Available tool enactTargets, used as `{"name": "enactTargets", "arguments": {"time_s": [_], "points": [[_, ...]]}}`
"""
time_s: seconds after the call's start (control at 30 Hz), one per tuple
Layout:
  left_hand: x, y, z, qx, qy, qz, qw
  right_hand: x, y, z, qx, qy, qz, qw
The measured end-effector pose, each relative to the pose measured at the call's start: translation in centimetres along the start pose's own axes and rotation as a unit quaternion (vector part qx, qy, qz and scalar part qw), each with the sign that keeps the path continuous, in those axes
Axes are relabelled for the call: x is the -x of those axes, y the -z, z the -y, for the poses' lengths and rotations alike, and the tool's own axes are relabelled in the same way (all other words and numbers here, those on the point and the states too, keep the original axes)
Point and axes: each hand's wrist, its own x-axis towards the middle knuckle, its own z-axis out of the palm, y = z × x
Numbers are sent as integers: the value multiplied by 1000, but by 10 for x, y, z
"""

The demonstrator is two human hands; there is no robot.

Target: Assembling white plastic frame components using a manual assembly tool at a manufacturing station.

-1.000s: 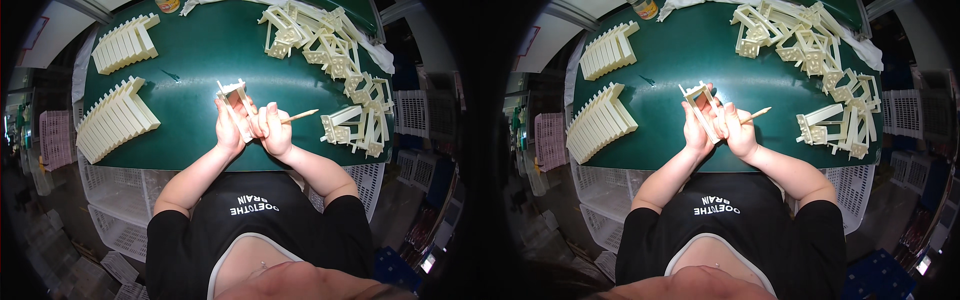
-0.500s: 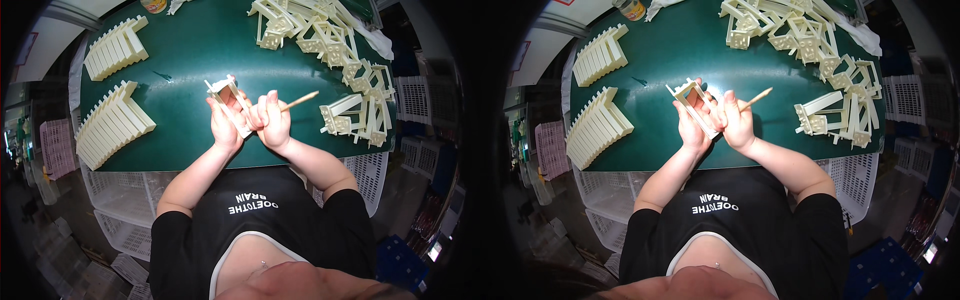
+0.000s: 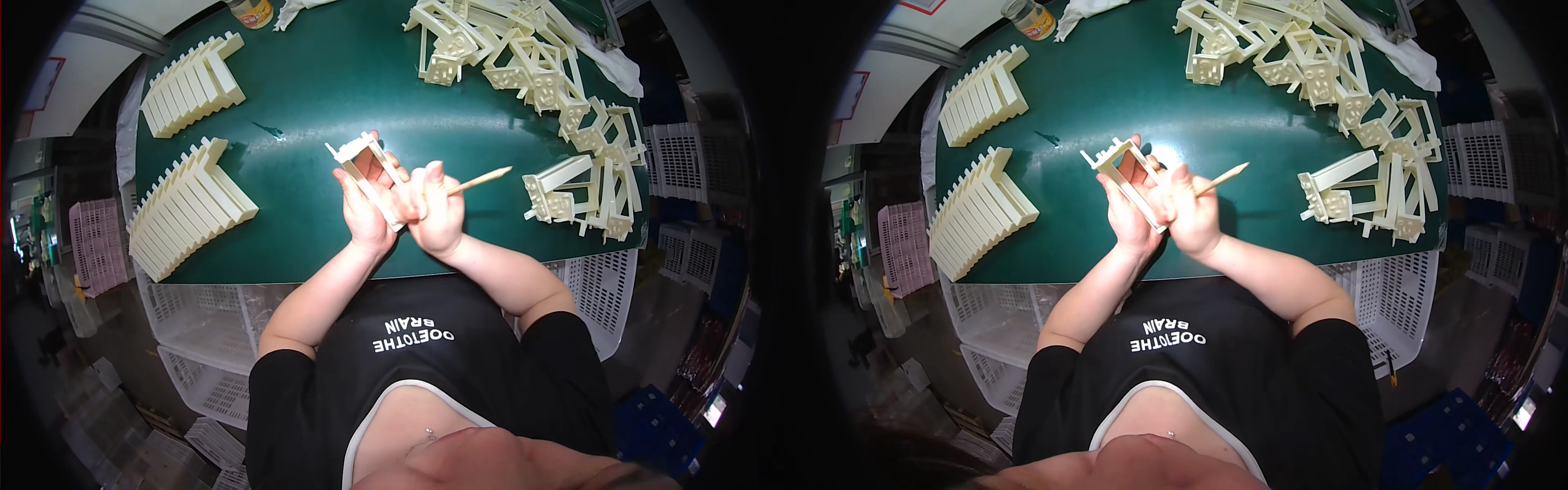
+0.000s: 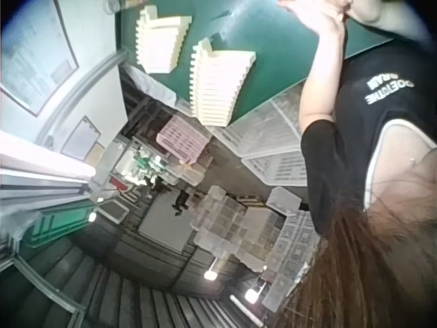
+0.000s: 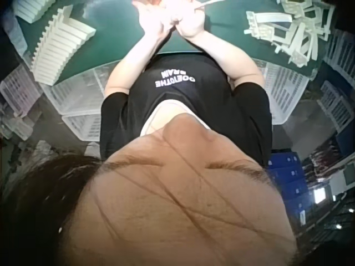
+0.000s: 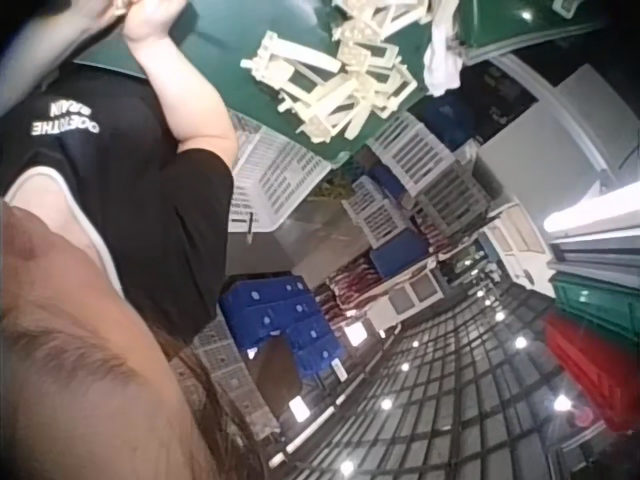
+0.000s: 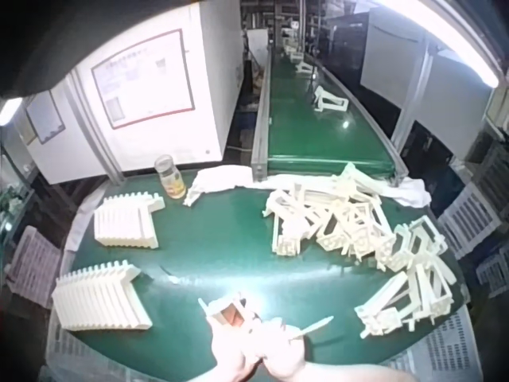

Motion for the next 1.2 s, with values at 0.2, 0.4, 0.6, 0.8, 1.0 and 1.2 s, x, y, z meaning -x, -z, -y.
{"name": "enactTargets", "arguments": {"time_s": [0.2, 0.4, 0.6, 0.8, 1.0, 1.2], "points": [[-3, 7, 2, 16, 17, 51, 998, -6, 13, 13, -18, -35, -28, 999], [-2, 7, 3, -9, 12, 38, 999, -6, 3, 7, 22, -7, -70, 997], [-5, -3, -5, -11, 34, -2, 999, -5, -9, 16, -96, -82, -13, 992], [-13, 17, -13, 57, 171, 131, 975, -31, 17, 82, -119, 61, 21, 991], [-15, 19, -12, 95, 189, 141, 967, -9, 59, 79, 198, 49, 6, 979], [-16, 17, -13, 71, 179, 134, 972, -5, 38, 73, 334, 55, 19, 941]]}}
